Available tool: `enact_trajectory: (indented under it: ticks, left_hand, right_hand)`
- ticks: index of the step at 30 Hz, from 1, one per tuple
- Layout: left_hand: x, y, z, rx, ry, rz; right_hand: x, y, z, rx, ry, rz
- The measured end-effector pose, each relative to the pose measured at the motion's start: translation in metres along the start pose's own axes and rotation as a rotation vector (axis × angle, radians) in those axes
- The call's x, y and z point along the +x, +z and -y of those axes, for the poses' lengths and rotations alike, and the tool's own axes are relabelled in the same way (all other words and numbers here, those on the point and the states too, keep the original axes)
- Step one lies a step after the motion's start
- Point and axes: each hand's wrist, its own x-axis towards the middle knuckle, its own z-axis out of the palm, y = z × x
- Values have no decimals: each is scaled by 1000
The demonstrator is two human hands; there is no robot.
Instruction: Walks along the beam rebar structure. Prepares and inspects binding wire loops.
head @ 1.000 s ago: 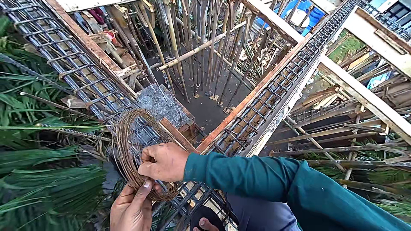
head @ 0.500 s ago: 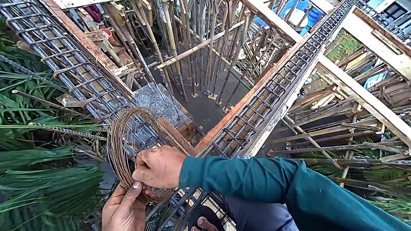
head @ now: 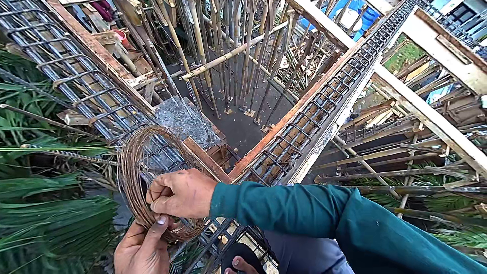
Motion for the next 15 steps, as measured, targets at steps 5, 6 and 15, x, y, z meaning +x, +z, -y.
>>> enact_trajectory:
  ticks: [5, 6, 15]
  left_hand:
    - [0, 1, 0, -43, 13, -1]
    - [0, 1, 0, -46, 16, 0]
    - [-5, -3, 3, -37, 42, 27]
  right_hand:
    - [2, 1, -1, 47, -7, -6]
    - [2, 1, -2, 72, -3, -5]
    - [3, -6, -5, 548, 111, 1]
